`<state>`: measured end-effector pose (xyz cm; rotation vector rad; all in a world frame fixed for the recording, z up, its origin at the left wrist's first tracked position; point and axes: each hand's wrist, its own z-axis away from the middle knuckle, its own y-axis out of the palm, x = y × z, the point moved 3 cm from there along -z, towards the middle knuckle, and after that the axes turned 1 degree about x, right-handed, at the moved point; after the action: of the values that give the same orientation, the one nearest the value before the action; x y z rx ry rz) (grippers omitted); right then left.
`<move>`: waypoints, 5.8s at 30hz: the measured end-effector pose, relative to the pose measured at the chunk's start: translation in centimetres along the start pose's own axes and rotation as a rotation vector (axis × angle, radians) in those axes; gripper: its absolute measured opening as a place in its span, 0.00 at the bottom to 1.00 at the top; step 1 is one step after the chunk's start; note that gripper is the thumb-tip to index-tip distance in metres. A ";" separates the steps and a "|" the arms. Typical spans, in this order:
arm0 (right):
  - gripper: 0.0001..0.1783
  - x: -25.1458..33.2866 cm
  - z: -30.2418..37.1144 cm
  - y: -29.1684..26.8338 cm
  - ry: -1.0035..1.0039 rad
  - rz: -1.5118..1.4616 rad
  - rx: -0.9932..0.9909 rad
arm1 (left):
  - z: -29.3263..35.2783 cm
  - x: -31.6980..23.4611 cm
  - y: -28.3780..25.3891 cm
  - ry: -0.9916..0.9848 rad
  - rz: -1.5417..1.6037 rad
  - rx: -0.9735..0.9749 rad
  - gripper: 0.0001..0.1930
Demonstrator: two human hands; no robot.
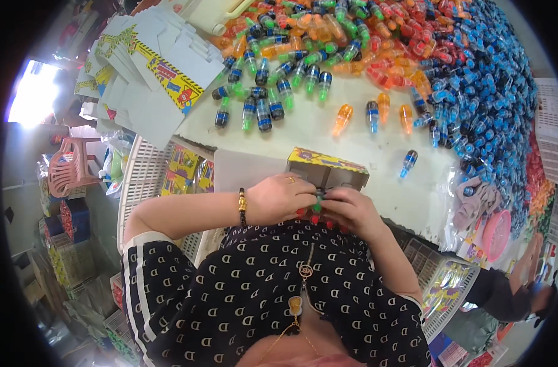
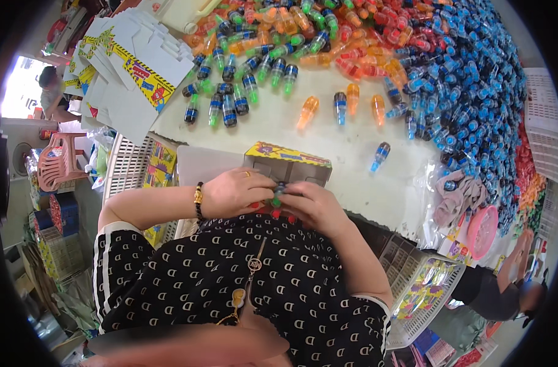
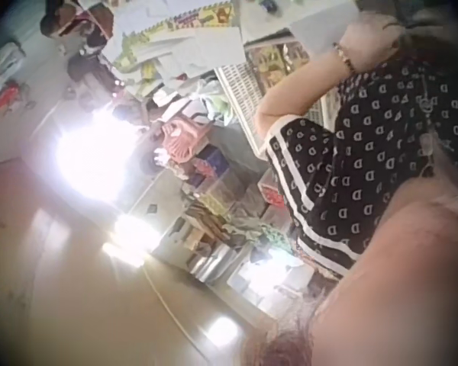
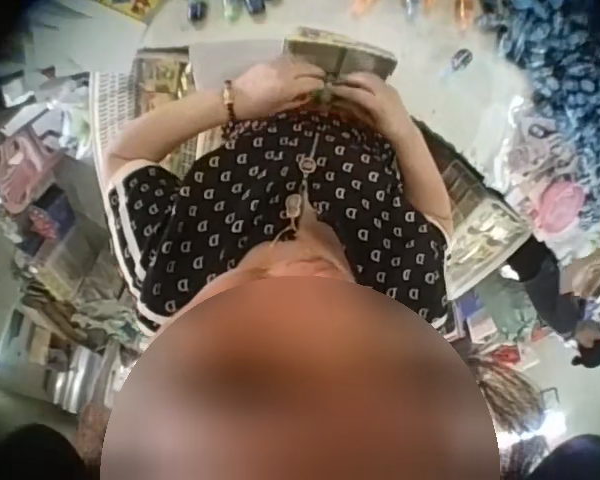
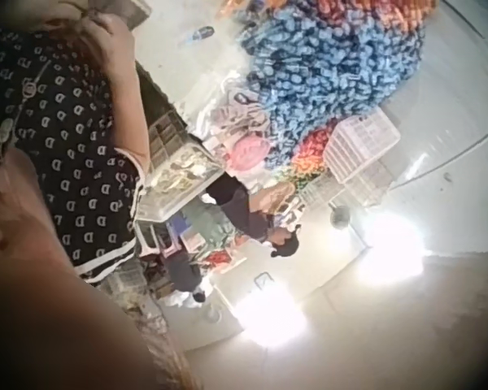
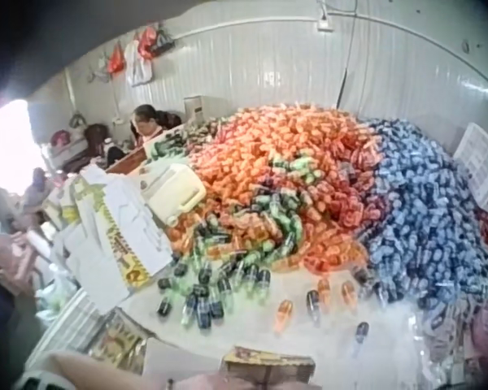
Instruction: Sorting and packaging small colorful containers into boxes and then into plastic bags.
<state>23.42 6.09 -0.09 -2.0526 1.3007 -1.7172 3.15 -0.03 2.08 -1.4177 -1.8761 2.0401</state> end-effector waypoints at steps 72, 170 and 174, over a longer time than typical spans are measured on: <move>0.18 -10.4 7.1 -13.8 0.585 0.666 -0.455 | -12.2 8.8 -3.8 -0.060 -0.366 0.207 0.19; 0.19 0.4 -5.5 -5.5 0.112 0.238 -0.479 | -8.1 3.5 -5.8 -0.114 -0.048 -0.078 0.21; 0.15 2.2 -2.3 -8.1 0.340 0.235 -0.382 | -5.7 0.9 -4.4 -0.224 0.320 0.130 0.20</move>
<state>25.44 10.31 7.20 -1.7235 2.0227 -1.8781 3.82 6.09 5.92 -1.6023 -1.6335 2.5117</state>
